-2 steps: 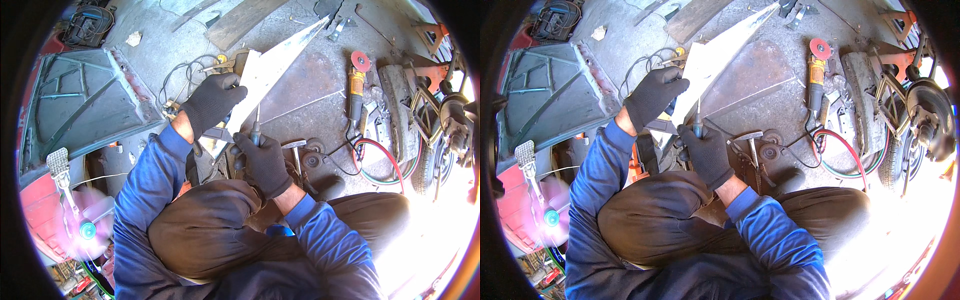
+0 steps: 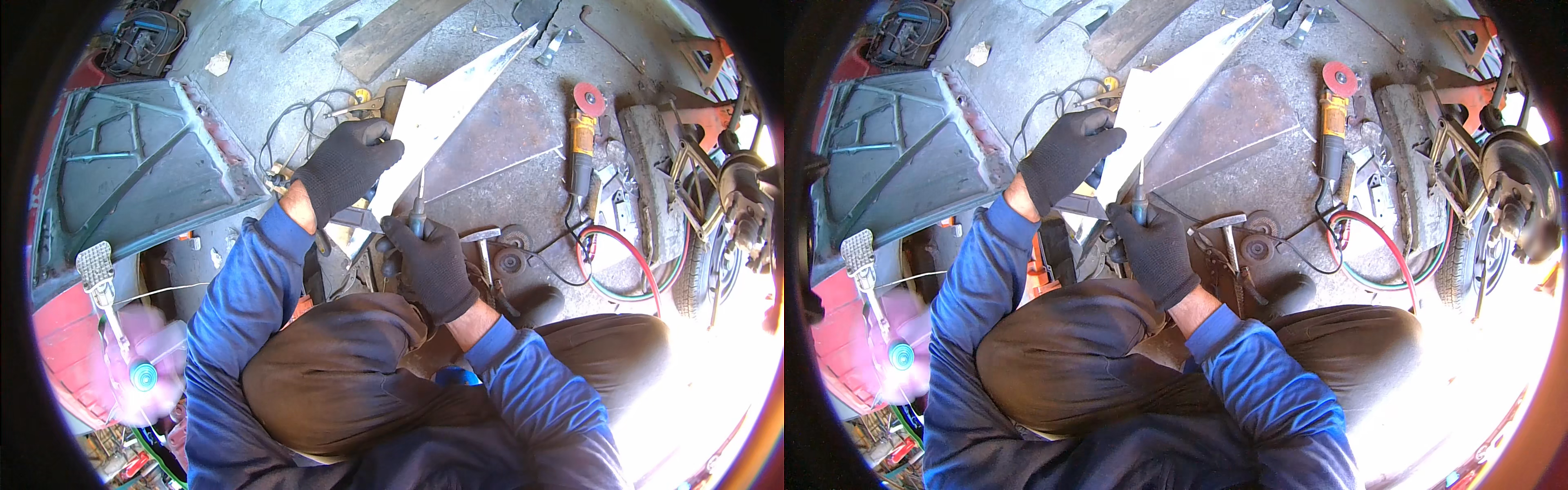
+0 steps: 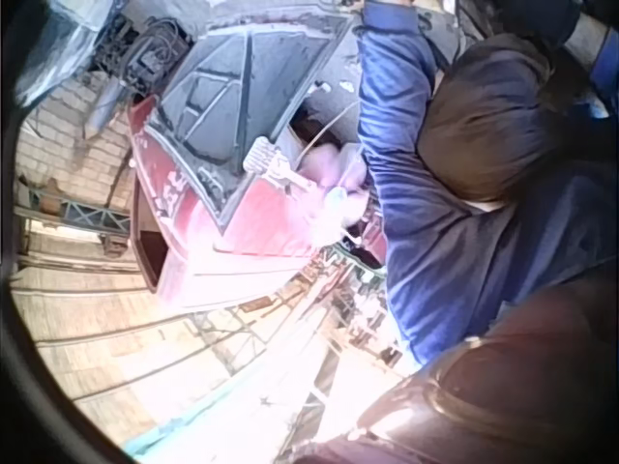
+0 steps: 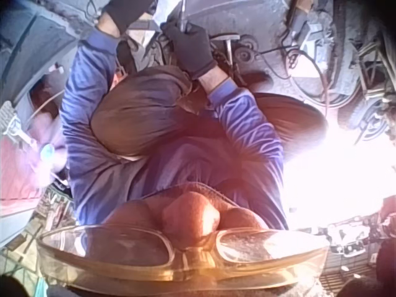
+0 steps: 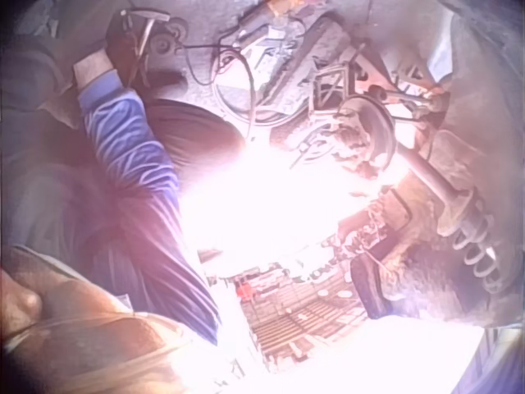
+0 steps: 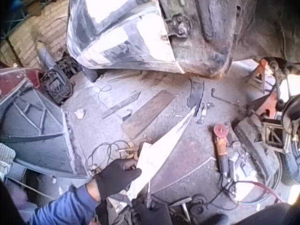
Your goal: The person measures a metal piece with a tape measure and marks it with a scribe. They then use a square tool to draw a straight line on the metal.
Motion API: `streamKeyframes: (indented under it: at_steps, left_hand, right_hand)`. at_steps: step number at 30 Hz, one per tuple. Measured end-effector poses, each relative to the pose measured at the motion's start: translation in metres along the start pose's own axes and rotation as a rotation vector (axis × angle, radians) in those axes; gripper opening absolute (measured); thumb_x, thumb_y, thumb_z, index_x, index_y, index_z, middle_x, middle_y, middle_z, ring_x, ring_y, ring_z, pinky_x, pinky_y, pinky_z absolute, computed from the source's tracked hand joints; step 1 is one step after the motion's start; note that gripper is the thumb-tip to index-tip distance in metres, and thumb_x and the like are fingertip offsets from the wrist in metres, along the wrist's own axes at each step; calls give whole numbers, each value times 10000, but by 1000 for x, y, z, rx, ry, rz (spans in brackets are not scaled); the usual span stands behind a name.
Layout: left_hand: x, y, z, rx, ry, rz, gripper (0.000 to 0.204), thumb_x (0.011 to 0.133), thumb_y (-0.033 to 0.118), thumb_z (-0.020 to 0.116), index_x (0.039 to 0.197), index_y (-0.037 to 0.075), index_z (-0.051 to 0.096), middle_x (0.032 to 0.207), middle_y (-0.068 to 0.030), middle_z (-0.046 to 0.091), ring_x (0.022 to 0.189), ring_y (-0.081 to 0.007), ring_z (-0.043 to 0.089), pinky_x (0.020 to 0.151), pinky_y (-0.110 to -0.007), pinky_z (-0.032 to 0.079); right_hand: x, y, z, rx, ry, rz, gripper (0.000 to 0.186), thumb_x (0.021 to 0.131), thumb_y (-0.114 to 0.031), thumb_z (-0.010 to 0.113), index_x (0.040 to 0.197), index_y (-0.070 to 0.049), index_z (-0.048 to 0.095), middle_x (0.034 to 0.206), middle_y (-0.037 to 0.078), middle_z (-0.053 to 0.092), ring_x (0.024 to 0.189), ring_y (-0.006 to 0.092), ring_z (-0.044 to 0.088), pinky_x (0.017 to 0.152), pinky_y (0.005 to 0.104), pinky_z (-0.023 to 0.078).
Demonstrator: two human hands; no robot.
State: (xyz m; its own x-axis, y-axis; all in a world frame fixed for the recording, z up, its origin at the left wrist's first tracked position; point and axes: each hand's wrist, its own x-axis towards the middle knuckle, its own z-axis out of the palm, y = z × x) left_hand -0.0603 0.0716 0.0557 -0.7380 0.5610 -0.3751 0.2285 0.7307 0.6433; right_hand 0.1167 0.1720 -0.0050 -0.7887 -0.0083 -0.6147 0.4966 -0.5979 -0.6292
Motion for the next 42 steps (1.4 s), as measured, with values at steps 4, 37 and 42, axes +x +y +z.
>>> streamKeyframes:
  at_steps: [4, 37, 42]
  left_hand:
    - [6, 1, -2, -18, 7, -7, 307, 1040, 282, 676, 1006, -22, 696, 803, -94, 612, 710, -150, 588, 693, -350, 502]
    - [8, -7, -1, 41, 48, 163, 344, 1026, 297, 684, 1045, -46, 702, 821, -132, 650, 734, -176, 598, 725, -369, 512]
    - [8, -12, -1, 91, 70, 246, 340, 1027, 287, 679, 1026, -53, 690, 804, -142, 626, 726, -178, 575, 723, -368, 501]
  right_hand:
    - [4, -2, -1, 8, -5, -53, 272, 1075, -272, 743, 998, -17, 795, 810, 46, 759, 621, 82, 654, 547, 250, 548]
    - [6, -3, -1, 22, -7, -26, 277, 1052, -266, 772, 1024, 8, 794, 810, 57, 751, 623, 103, 654, 550, 273, 534]
    - [6, -2, -1, 45, -5, -63, 299, 1046, -280, 779, 942, -1, 800, 760, 38, 716, 611, 80, 639, 514, 260, 525]
